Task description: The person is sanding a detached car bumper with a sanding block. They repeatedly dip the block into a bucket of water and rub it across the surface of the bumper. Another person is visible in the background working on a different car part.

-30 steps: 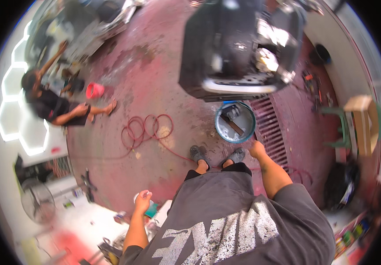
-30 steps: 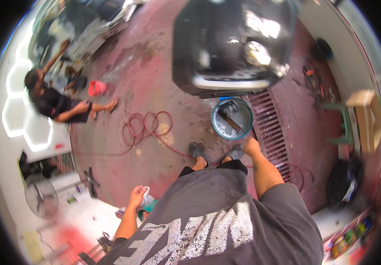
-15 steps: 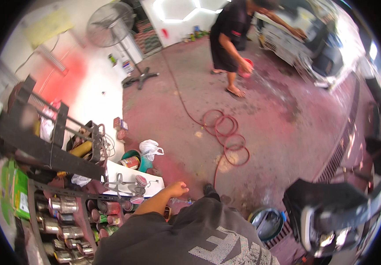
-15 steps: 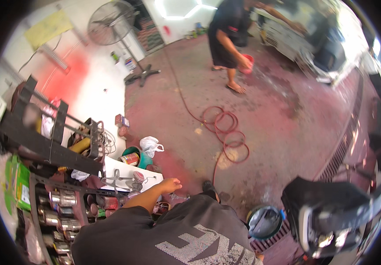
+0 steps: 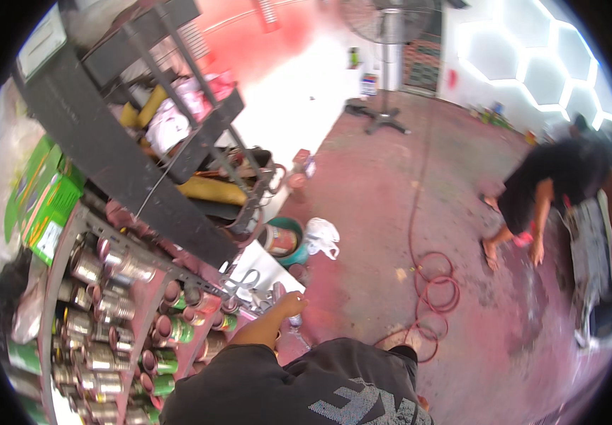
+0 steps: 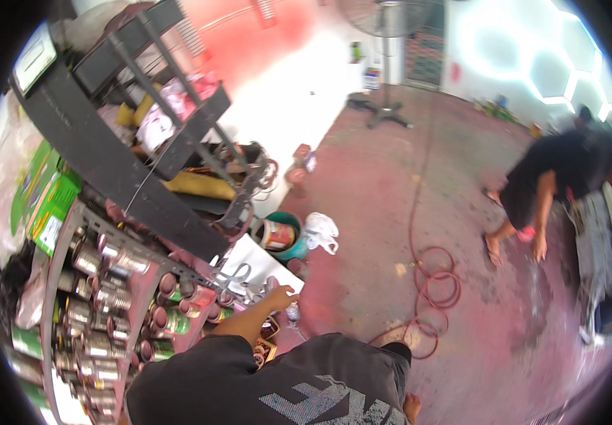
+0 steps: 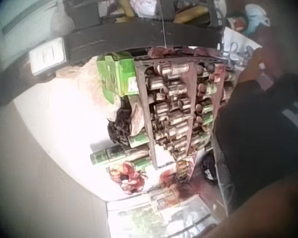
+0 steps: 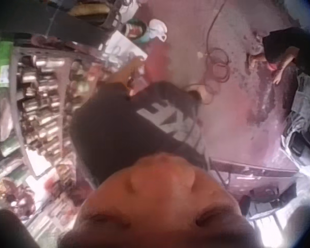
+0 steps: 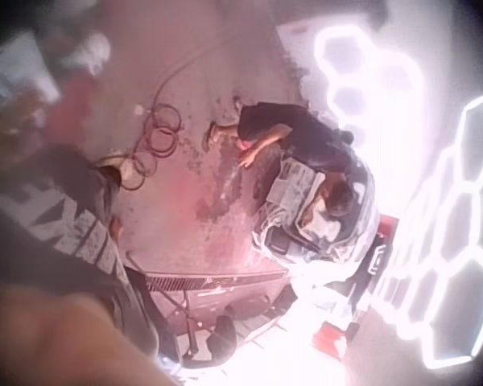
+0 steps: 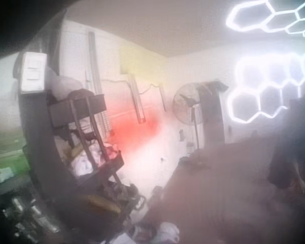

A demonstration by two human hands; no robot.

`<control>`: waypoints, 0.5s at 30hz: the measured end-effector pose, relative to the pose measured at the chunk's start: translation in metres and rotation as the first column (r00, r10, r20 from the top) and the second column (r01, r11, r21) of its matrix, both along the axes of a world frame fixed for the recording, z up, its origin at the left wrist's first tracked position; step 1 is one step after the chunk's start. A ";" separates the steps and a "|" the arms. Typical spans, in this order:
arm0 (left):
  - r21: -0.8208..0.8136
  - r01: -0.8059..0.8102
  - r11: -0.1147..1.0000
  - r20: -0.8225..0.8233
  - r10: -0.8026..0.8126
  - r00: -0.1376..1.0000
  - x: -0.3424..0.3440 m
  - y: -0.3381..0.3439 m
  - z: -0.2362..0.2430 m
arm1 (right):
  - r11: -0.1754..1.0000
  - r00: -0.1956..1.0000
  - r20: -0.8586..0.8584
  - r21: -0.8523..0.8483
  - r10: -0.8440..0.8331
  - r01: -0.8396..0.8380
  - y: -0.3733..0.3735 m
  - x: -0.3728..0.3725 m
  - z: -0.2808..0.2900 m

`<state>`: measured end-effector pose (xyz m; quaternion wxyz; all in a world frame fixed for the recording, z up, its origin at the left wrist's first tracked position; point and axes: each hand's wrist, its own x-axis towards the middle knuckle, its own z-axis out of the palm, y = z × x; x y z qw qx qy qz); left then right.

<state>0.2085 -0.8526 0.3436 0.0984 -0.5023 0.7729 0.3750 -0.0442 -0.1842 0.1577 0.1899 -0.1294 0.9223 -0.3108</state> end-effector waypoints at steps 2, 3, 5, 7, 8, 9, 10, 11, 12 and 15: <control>0.066 -0.034 0.997 0.021 0.033 0.999 -0.013 0.007 0.014 | 0.998 0.993 0.118 0.054 0.021 -0.028 -0.058 -0.049 0.013; 0.100 -0.049 0.994 0.032 0.046 0.998 -0.018 0.008 0.016 | 0.996 0.986 0.163 0.075 0.038 -0.050 -0.085 -0.073 0.016; -0.031 -0.016 0.999 0.088 0.019 0.996 0.038 0.031 -0.054 | 0.975 0.952 0.247 0.085 0.180 -0.207 -0.147 -0.134 0.019; -0.003 0.143 0.990 0.181 -0.141 0.973 0.033 0.040 -0.049 | 0.955 0.923 0.290 0.078 0.252 -0.285 -0.195 -0.194 0.006; -0.066 0.001 0.998 0.249 0.015 0.968 0.130 0.088 -0.092 | 0.897 0.827 0.402 0.033 0.393 -0.442 -0.240 -0.200 -0.006; -0.038 -0.223 0.974 0.206 0.226 0.952 0.091 0.098 -0.096 | 0.882 0.828 0.385 0.069 0.409 -0.467 -0.254 -0.251 -0.012; -0.021 -0.419 0.908 0.120 0.419 0.900 0.048 0.085 -0.096 | 0.891 0.855 0.343 0.095 0.389 -0.444 -0.267 -0.304 -0.013; -0.008 -0.606 0.796 0.047 0.605 0.795 0.010 0.081 -0.066 | 0.895 0.866 0.331 0.111 0.376 -0.431 -0.277 -0.357 -0.017; -0.027 -0.713 0.701 0.091 0.712 0.696 0.014 0.107 -0.062 | 0.870 0.833 0.364 0.108 0.416 -0.482 -0.301 -0.399 -0.030; -0.053 -0.867 0.495 0.128 0.865 0.486 -0.017 0.143 -0.056 | 0.846 0.785 0.429 0.083 0.447 -0.526 -0.385 -0.569 -0.056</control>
